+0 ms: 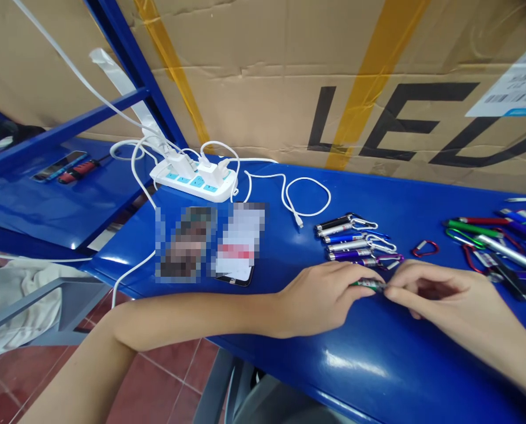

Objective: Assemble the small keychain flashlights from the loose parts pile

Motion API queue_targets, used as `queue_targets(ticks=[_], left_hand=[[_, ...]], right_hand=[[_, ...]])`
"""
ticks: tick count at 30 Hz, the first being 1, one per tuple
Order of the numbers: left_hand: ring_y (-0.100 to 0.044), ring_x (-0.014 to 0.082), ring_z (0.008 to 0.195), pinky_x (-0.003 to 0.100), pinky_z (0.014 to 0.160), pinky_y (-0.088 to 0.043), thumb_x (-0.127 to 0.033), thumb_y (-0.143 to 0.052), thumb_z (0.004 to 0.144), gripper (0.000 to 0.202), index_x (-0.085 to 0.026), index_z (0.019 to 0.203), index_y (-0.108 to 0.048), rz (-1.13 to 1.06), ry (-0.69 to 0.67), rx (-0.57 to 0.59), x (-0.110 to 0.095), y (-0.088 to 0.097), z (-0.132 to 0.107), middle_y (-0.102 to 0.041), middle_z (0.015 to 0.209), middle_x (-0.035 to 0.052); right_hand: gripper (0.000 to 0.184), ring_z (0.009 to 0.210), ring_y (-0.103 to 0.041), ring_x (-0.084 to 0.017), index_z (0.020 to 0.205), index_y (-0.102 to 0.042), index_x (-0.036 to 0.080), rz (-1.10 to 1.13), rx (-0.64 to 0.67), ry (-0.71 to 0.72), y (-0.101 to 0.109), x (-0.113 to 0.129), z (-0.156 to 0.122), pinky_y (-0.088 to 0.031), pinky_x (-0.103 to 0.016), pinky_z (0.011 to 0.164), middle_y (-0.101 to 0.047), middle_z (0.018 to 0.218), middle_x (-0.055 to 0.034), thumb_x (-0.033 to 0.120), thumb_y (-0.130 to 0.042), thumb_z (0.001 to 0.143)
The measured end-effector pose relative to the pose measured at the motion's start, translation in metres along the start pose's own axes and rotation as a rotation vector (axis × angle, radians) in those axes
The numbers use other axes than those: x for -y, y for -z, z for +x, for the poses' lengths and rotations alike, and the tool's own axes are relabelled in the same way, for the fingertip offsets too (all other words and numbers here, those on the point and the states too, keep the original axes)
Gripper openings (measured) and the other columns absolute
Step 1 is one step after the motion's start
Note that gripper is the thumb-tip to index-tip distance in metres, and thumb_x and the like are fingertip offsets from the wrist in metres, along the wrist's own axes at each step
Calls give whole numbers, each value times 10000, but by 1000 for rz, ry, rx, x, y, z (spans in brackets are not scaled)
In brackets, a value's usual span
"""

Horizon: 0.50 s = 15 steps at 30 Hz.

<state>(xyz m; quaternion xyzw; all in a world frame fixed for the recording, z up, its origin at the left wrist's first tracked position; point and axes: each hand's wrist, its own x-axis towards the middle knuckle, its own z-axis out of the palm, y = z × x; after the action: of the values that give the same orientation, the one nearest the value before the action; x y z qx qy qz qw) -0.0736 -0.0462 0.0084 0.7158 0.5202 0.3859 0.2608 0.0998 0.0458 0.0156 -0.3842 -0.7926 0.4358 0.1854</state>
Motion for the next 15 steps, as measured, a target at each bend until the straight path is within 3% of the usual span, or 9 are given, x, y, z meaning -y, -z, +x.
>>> queue_targets(ticks=[4,7,9,15], left_hand=[[-623,164,990,253,909,-458,-129,-437,903,213,-130,1073,-565,-43,39,13,0,1,1,-677,1054,72],[-639,160,848,268,827,-489,-140,-409,909,230,-144,1077,-566,-58,93,29,0,1,1,-689,890,47],[-628,156,783,265,782,-492,-145,-398,911,239,-131,1075,-572,-80,108,35,1,0,1,-673,806,43],[-582,126,673,227,677,-469,-157,-405,904,246,-121,1063,-589,-200,149,60,0,-1,1,-636,730,23]], right_hand=[[144,480,-546,-94,736,-653,229,-206,-211,469,3,3,-1,-465,-202,455,-612,630,17,371,-675,729],[95,656,-634,-100,791,-668,246,-391,-223,735,7,5,-3,-515,-200,637,-658,772,4,266,-582,827],[149,686,-646,-88,841,-672,249,-467,-204,810,9,4,-5,-517,-193,679,-663,827,4,207,-530,859],[192,602,-646,-75,826,-671,232,-506,-191,881,15,3,-5,-516,-167,552,-671,802,2,175,-494,875]])
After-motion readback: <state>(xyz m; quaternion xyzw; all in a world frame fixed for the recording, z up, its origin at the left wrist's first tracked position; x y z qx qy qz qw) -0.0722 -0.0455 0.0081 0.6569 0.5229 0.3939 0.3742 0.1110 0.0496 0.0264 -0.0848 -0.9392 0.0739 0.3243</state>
